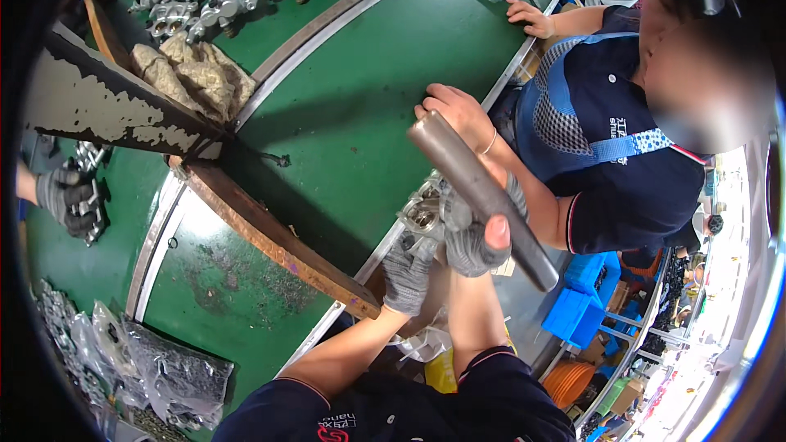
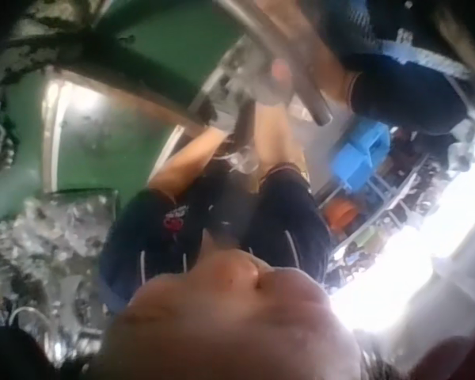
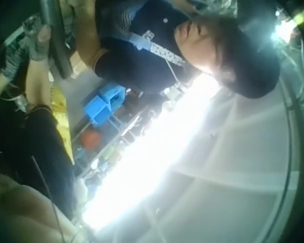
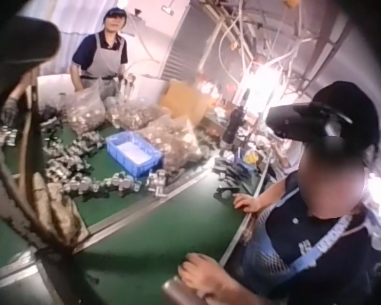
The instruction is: The person assembles brake caliper units by inserting rubber seals and metal pins into caliper housings by hand and fitting components using a metal rod.
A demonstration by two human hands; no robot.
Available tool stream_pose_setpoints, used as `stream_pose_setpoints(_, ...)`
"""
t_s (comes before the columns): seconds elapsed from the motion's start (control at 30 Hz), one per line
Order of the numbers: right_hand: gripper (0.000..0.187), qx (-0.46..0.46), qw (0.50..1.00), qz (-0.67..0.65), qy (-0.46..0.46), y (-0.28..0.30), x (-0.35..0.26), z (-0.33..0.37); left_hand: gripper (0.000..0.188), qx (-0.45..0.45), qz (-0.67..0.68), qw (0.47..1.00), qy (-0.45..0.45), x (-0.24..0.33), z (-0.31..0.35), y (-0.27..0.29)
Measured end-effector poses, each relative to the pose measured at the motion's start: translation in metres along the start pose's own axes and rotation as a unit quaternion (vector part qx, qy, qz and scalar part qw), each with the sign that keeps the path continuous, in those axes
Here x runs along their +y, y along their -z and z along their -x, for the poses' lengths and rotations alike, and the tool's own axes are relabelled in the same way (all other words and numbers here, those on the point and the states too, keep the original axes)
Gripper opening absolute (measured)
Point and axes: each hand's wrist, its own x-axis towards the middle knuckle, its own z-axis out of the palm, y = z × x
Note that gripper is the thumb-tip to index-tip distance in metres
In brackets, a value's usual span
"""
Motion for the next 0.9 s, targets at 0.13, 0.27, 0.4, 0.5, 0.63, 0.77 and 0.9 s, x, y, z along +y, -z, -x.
stream_pose_setpoints(0.13, 0.082, 0.019, 0.999, -0.023, -0.009, 0.002, -0.004, 0.005, 0.038, 0.024, 0.016, 0.999, -0.031, 0.001, 0.002, -0.002)
stream_pose_setpoints(0.27, 0.083, 0.006, 1.0, 0.009, 0.028, 0.009, 0.014, 0.007, 0.04, 0.01, -0.035, 0.999, -0.034, -0.006, -0.001, 0.003)
stream_pose_setpoints(0.4, 0.088, -0.012, 0.999, 0.042, -0.017, 0.01, 0.009, 0.004, 0.033, 0.002, -0.027, 0.999, -0.036, 0.003, -0.002, -0.001)
stream_pose_setpoints(0.5, 0.089, -0.006, 0.998, -0.036, -0.047, 0.008, 0.003, 0.006, 0.041, 0.011, -0.045, 0.998, -0.032, -0.003, -0.004, 0.0)
stream_pose_setpoints(0.63, 0.091, -0.024, 0.998, -0.016, -0.054, 0.01, 0.017, 0.008, 0.04, 0.031, 0.005, 0.999, -0.03, -0.002, 0.004, -0.003)
stream_pose_setpoints(0.77, 0.092, -0.026, 0.996, -0.046, -0.076, 0.011, 0.012, 0.009, 0.04, 0.038, -0.016, 0.998, -0.05, -0.009, -0.003, -0.002)
stream_pose_setpoints(0.9, 0.094, -0.027, 0.994, -0.054, -0.093, 0.012, 0.026, 0.013, 0.027, -0.007, -0.139, 0.986, -0.094, -0.015, -0.003, 0.007)
